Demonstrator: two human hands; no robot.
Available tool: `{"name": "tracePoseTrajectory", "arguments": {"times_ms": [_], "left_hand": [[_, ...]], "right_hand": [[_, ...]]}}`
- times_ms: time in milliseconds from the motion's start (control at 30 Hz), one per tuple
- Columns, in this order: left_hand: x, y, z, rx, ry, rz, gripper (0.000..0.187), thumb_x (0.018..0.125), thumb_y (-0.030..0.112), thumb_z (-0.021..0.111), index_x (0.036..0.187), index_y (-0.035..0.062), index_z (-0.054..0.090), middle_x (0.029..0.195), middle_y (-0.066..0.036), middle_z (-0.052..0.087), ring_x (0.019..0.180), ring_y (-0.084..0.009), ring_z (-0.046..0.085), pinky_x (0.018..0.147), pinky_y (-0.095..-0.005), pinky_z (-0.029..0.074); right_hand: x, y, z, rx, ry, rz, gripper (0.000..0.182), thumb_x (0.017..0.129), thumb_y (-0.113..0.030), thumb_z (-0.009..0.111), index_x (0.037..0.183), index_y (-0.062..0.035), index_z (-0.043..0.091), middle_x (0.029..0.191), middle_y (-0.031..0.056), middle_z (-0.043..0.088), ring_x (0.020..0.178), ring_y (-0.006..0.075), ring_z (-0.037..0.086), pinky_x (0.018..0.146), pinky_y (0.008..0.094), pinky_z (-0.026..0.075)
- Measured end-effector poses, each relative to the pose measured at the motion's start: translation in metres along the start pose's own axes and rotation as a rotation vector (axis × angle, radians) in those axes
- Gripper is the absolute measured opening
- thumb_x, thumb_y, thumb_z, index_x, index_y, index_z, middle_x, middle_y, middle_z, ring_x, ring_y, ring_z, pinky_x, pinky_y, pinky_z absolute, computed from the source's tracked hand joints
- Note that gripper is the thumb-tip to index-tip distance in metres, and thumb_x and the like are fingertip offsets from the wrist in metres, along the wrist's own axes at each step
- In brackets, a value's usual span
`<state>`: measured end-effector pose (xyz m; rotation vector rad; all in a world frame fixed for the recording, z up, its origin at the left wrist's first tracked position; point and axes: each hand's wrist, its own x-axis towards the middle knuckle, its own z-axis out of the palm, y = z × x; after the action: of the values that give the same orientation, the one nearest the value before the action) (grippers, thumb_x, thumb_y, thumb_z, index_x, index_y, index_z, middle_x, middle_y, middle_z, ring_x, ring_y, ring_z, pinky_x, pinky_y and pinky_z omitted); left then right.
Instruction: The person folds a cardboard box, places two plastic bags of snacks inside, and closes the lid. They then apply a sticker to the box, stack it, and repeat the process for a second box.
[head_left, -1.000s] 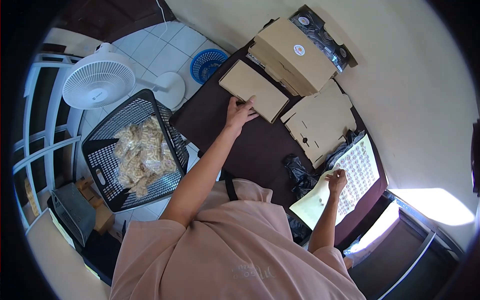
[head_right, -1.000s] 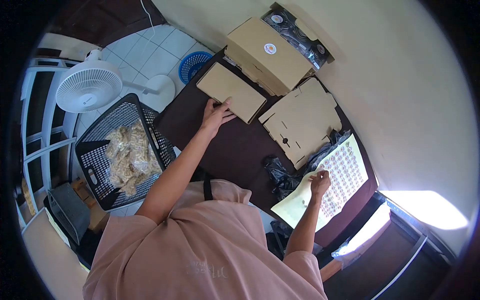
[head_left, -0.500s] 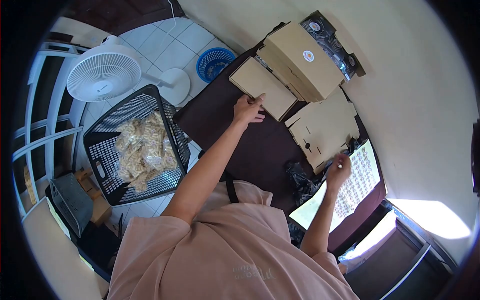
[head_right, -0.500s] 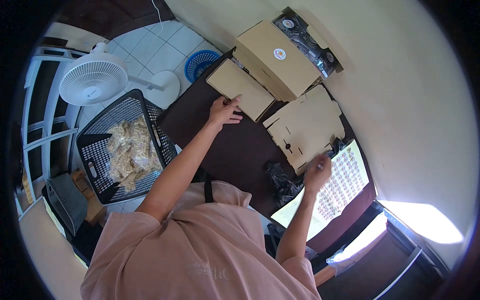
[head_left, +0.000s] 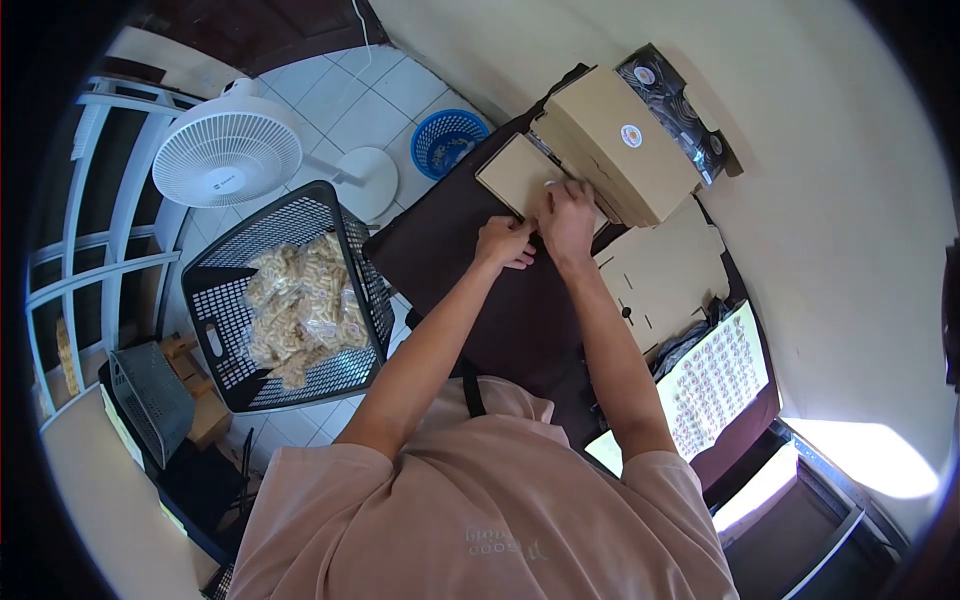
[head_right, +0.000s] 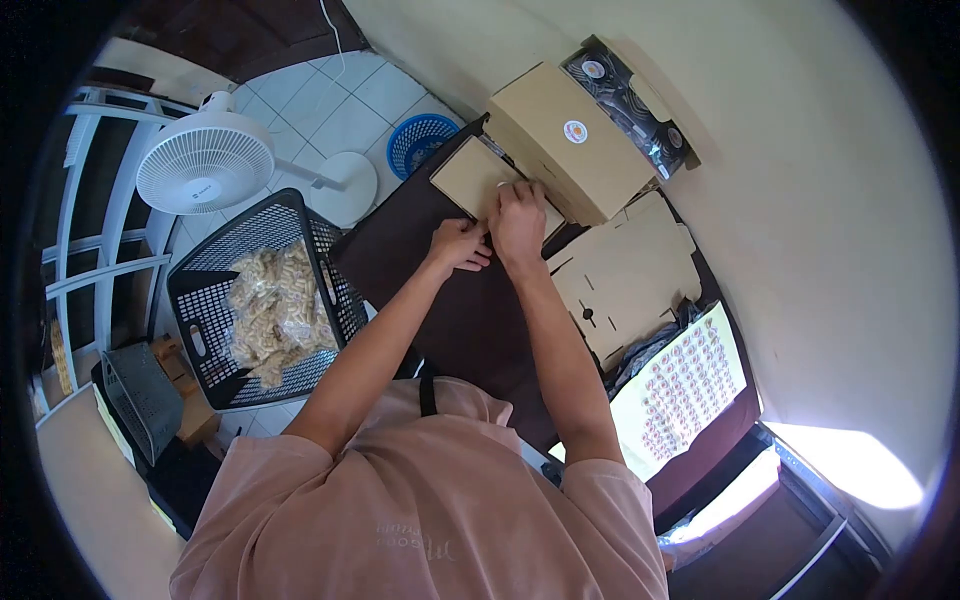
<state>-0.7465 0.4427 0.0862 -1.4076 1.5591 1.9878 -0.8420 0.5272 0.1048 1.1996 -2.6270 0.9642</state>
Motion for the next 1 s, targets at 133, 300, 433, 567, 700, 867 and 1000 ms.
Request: {"name": "tracePoseTrajectory", "arguments": {"times_ms": [133,300,433,567,700,867,1000], "left_hand": [[-0.003,0.001,-0.005,-0.030,-0.061,0.035,0.041,0.097,0.035,0.058,0.098,-0.0054,0.062,0.087,-0.022,0.070,0.073,-0.0278,0.073,0.067,-0.0379,0.062],[-0.019,-0.003,-0.009,0.290,0.441,0.638,0.019,0.090,0.019,0.066,0.097,0.0012,0.065,0.080,-0.013,0.067,0.069,-0.0232,0.066,0.059,-0.0384,0.052],[-0.014,0.014,-0.012,0.667,0.308,1.195,0.037,0.081,0.003,0.063,0.117,0.0089,0.066,0.120,-0.008,0.058,0.115,-0.0281,0.048,0.092,-0.0410,0.038],[-0.002,0.027,-0.015,0.988,0.281,1.192,0.044,0.082,0.008,0.063,0.125,0.0131,0.064,0.124,-0.008,0.055,0.117,-0.0273,0.046,0.094,-0.0417,0.036],[0.000,0.029,-0.011,1.117,0.253,1.123,0.047,0.084,0.014,0.063,0.131,0.0152,0.060,0.130,-0.006,0.049,0.120,-0.0273,0.042,0.095,-0.0435,0.033],[-0.010,0.035,-0.012,1.180,0.222,1.082,0.048,0.087,0.016,0.060,0.135,0.0138,0.056,0.132,-0.006,0.046,0.121,-0.0254,0.039,0.094,-0.0428,0.034],[-0.010,0.033,-0.009,1.216,0.227,1.065,0.049,0.087,0.016,0.058,0.136,0.0147,0.055,0.129,-0.007,0.047,0.120,-0.0274,0.041,0.093,-0.0454,0.035]], "right_hand": [[-0.005,0.004,0.001,-0.034,-0.109,-0.052,0.027,0.078,0.001,0.062,0.104,0.0035,0.069,0.103,0.0191,0.065,0.093,0.0382,0.059,0.087,0.0452,0.048],[-0.028,0.005,-0.011,0.061,-0.142,-0.075,0.040,0.073,0.005,0.060,0.113,0.0061,0.065,0.118,0.0185,0.061,0.109,0.0383,0.053,0.097,0.0445,0.045],[-0.035,0.000,-0.013,0.030,-0.161,-0.072,0.045,0.073,0.007,0.059,0.118,0.0075,0.063,0.125,0.0192,0.059,0.112,0.0382,0.052,0.099,0.0450,0.044],[-0.039,-0.006,-0.010,-0.011,-0.137,-0.072,0.045,0.074,0.005,0.060,0.119,0.0083,0.062,0.128,0.0199,0.058,0.114,0.0381,0.052,0.099,0.0461,0.043],[-0.036,-0.011,-0.023,-0.021,-0.128,-0.117,0.034,0.077,0.005,0.061,0.111,0.0059,0.066,0.121,0.0197,0.063,0.106,0.0374,0.059,0.092,0.0419,0.049],[0.027,-0.053,-0.128,0.359,0.043,0.086,0.004,0.079,-0.004,0.070,0.083,-0.0034,0.070,0.084,0.0108,0.070,0.076,0.0291,0.068,0.073,0.0381,0.053],[0.092,-0.008,-0.189,0.003,0.398,0.047,0.018,0.081,-0.011,0.074,0.098,-0.0057,0.072,0.096,0.0134,0.070,0.096,0.0310,0.065,0.085,0.0394,0.050]]}}
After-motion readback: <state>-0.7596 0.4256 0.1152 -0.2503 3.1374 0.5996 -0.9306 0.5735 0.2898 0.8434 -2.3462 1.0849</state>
